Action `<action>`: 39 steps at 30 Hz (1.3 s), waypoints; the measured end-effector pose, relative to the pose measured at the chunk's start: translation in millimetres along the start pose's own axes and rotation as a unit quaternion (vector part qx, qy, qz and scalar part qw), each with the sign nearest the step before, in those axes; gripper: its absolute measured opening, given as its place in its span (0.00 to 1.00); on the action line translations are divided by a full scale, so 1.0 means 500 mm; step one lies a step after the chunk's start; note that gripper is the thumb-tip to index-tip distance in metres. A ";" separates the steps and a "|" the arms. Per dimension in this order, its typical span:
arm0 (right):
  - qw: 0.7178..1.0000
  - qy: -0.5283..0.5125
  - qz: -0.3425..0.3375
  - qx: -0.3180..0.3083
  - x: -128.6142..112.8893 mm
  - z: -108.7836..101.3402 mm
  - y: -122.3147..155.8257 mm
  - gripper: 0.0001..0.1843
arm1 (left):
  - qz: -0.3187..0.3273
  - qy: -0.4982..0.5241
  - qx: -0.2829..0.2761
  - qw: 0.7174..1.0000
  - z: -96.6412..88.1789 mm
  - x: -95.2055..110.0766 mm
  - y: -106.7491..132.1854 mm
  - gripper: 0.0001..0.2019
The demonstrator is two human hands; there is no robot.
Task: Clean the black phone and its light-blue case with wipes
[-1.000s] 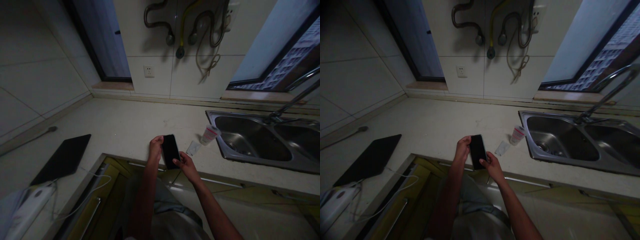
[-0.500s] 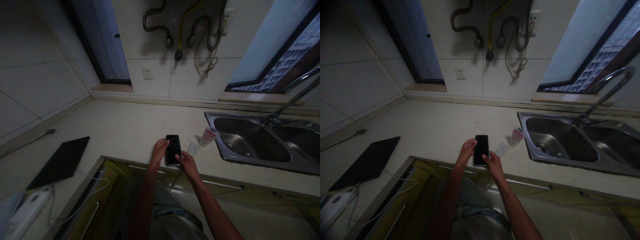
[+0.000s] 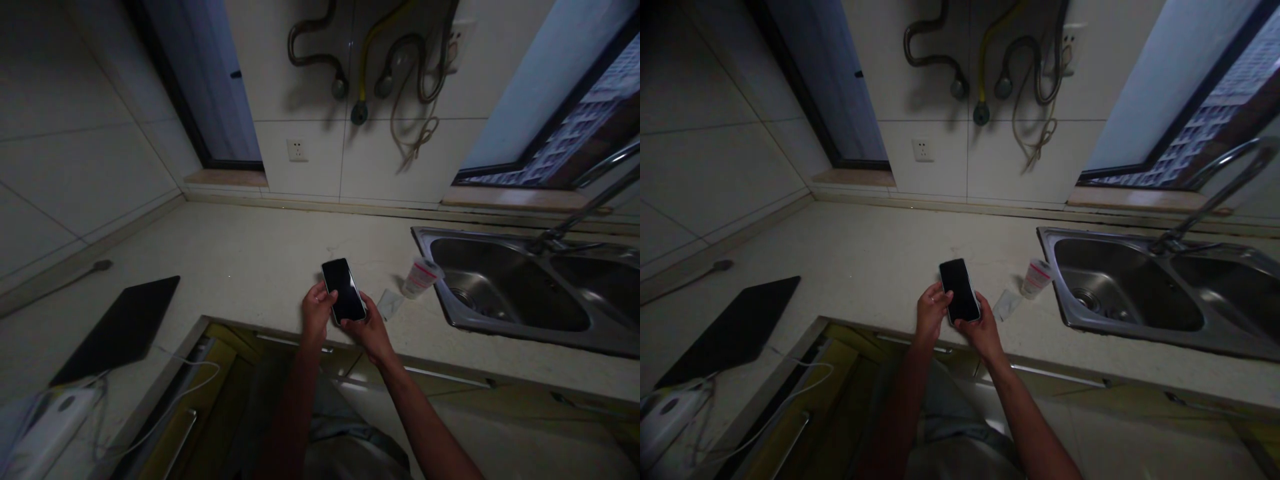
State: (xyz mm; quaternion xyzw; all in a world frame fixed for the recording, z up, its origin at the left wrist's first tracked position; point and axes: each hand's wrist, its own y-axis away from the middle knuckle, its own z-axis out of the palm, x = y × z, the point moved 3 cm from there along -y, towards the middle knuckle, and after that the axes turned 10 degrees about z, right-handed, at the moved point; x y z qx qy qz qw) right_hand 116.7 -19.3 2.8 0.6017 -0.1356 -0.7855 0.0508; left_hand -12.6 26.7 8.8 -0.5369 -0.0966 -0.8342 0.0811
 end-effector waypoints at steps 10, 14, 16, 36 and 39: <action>0.999 0.020 0.017 -0.019 0.019 -0.015 -0.003 0.41 | 0.004 -0.053 -0.049 0.997 -0.004 0.002 -0.019 0.29; 0.994 0.081 0.005 -0.075 0.014 -0.027 -0.011 0.34 | -0.001 -0.072 -0.053 0.996 -0.023 0.002 -0.032 0.26; 0.988 0.130 -0.016 -0.078 0.010 -0.030 -0.015 0.31 | 0.000 -0.078 -0.053 0.996 -0.031 0.002 -0.035 0.24; 0.925 0.367 -0.087 -0.048 -0.017 -0.015 -0.030 0.14 | 0.170 -0.373 -0.014 0.912 -0.024 -0.014 -0.012 0.20; 0.919 0.380 -0.098 -0.049 -0.020 -0.013 -0.028 0.13 | 0.184 -0.416 -0.031 0.890 -0.023 -0.012 -0.011 0.21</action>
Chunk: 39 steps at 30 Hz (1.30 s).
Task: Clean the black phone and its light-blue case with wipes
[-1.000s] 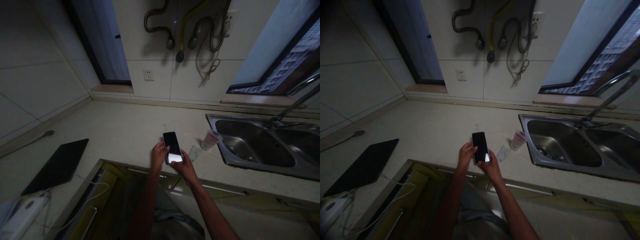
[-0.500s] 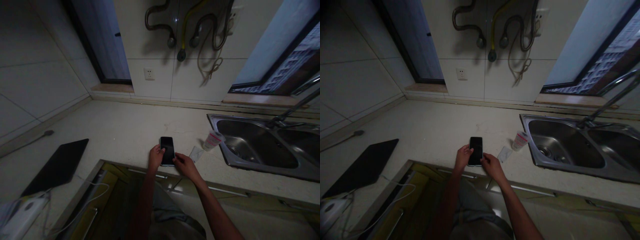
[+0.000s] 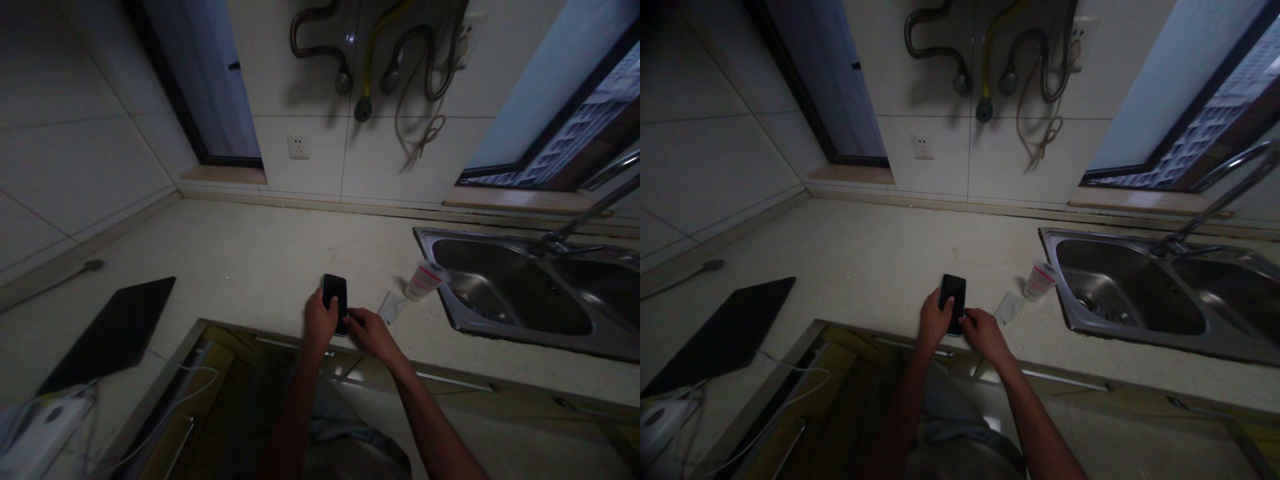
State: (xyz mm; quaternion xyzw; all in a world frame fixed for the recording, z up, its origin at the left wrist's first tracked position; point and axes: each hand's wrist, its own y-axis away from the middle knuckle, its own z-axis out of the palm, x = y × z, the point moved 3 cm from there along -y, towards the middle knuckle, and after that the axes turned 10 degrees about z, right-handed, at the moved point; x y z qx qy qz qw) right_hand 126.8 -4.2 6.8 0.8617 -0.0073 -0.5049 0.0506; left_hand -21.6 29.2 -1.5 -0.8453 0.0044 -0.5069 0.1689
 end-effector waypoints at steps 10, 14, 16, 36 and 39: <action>0.998 0.057 -0.025 0.031 0.010 0.011 0.010 0.12 | 0.060 -0.177 -0.024 0.982 -0.001 0.004 0.015 0.23; 0.996 0.078 -0.033 0.032 0.009 0.012 0.017 0.12 | 0.073 -0.189 -0.032 0.979 -0.006 0.006 0.017 0.22; 0.996 0.077 -0.030 0.029 0.010 0.012 0.019 0.14 | 0.077 -0.179 -0.031 0.980 -0.012 0.005 0.016 0.22; 0.985 -0.081 -0.003 0.151 0.069 -0.113 0.042 0.20 | 0.124 -0.071 -0.048 0.989 -0.124 -0.081 -0.039 0.08; 0.982 -0.098 0.020 0.158 0.089 -0.118 0.030 0.22 | 0.156 -0.076 -0.052 0.983 -0.124 -0.077 -0.032 0.09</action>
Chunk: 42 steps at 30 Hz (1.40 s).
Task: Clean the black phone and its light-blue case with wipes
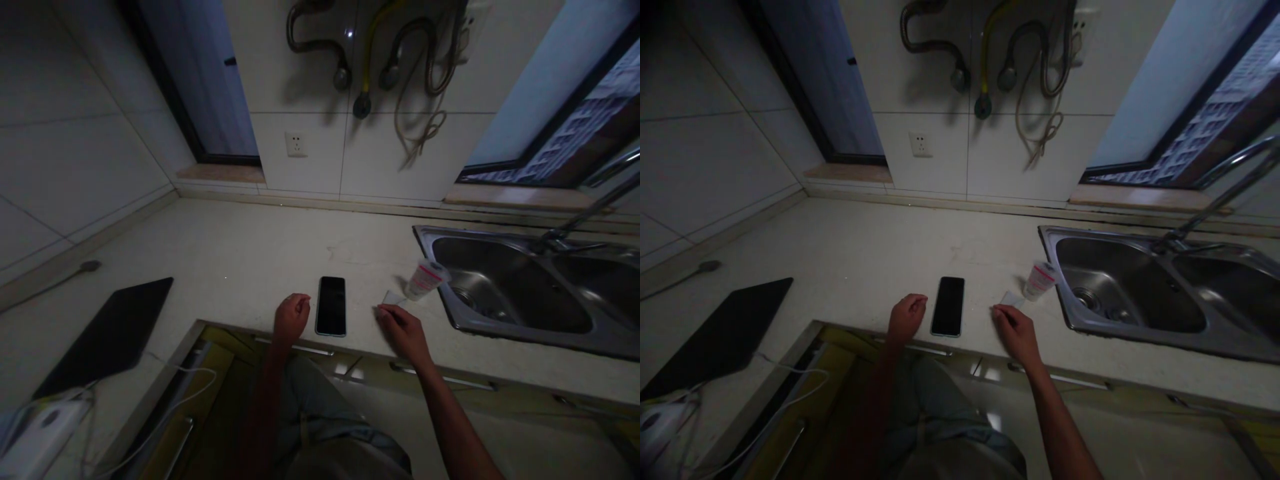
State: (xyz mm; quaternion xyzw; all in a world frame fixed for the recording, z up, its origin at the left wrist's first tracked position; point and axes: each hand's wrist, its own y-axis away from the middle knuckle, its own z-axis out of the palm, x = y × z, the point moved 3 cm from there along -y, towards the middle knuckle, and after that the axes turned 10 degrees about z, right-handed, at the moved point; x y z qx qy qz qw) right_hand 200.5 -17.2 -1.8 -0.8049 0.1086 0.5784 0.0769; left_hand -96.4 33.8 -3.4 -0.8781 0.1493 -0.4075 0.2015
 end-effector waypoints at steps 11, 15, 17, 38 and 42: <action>1.000 0.014 0.009 -0.006 0.006 0.009 -0.001 0.21 | 0.015 -0.010 0.026 0.999 0.003 -0.008 0.007 0.09; 1.000 0.015 0.013 -0.007 0.004 0.009 -0.001 0.21 | 0.020 -0.014 0.037 0.999 0.004 -0.008 0.007 0.10; 1.000 0.015 0.015 -0.007 0.002 0.009 -0.001 0.21 | 0.020 -0.015 0.038 0.999 0.003 -0.006 0.007 0.10; 1.000 0.009 0.020 0.004 -0.006 0.008 0.002 0.21 | 0.019 -0.013 0.030 0.999 0.000 0.001 0.006 0.10; 1.000 0.016 0.008 0.003 -0.005 0.008 0.004 0.21 | 0.012 -0.010 0.035 0.999 0.000 0.001 0.006 0.10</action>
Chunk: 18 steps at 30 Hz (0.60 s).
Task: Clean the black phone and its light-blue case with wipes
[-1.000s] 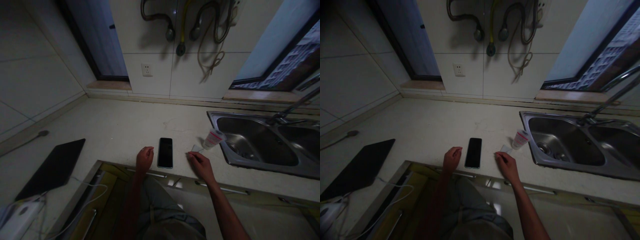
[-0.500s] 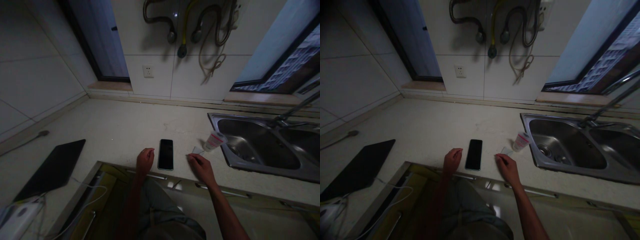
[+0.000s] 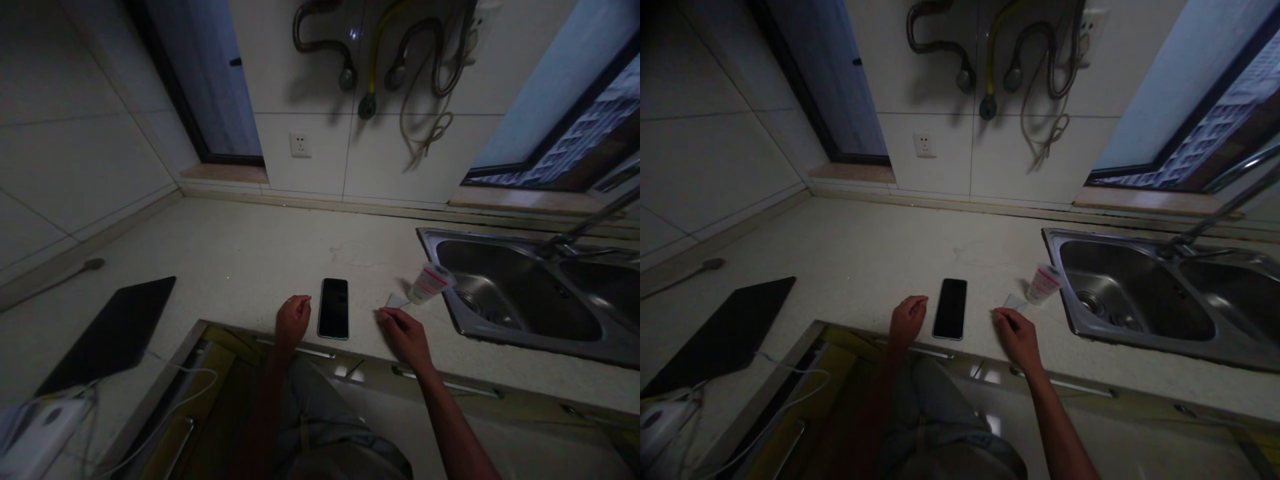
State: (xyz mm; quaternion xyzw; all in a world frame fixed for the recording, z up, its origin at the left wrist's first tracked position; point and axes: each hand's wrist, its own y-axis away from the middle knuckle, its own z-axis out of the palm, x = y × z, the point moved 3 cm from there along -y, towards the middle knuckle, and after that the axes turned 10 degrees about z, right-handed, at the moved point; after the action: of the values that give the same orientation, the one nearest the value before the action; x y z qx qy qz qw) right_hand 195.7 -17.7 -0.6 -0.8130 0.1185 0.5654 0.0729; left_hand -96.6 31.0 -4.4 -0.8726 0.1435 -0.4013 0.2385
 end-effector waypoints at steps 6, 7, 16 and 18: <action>1.000 0.017 -0.011 -0.001 -0.003 0.003 0.004 0.21 | -0.006 0.006 -0.008 1.000 0.000 0.000 0.001 0.10; 1.000 0.019 -0.014 -0.002 -0.003 0.003 0.005 0.22 | -0.006 0.005 -0.009 1.000 0.000 0.000 0.001 0.10; 0.998 0.047 -0.036 -0.010 0.001 0.008 0.009 0.20 | 0.008 0.011 0.005 1.000 0.000 -0.003 0.002 0.10; 0.998 0.048 -0.037 -0.010 0.000 0.008 0.010 0.20 | 0.004 0.011 0.006 1.000 0.000 -0.003 0.002 0.10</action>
State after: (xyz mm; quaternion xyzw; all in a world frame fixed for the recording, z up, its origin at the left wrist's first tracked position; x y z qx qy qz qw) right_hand 190.9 -21.3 -1.9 -0.8435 0.0866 0.5240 0.0801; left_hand -97.4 30.9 -5.9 -0.8661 0.1476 -0.4109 0.2436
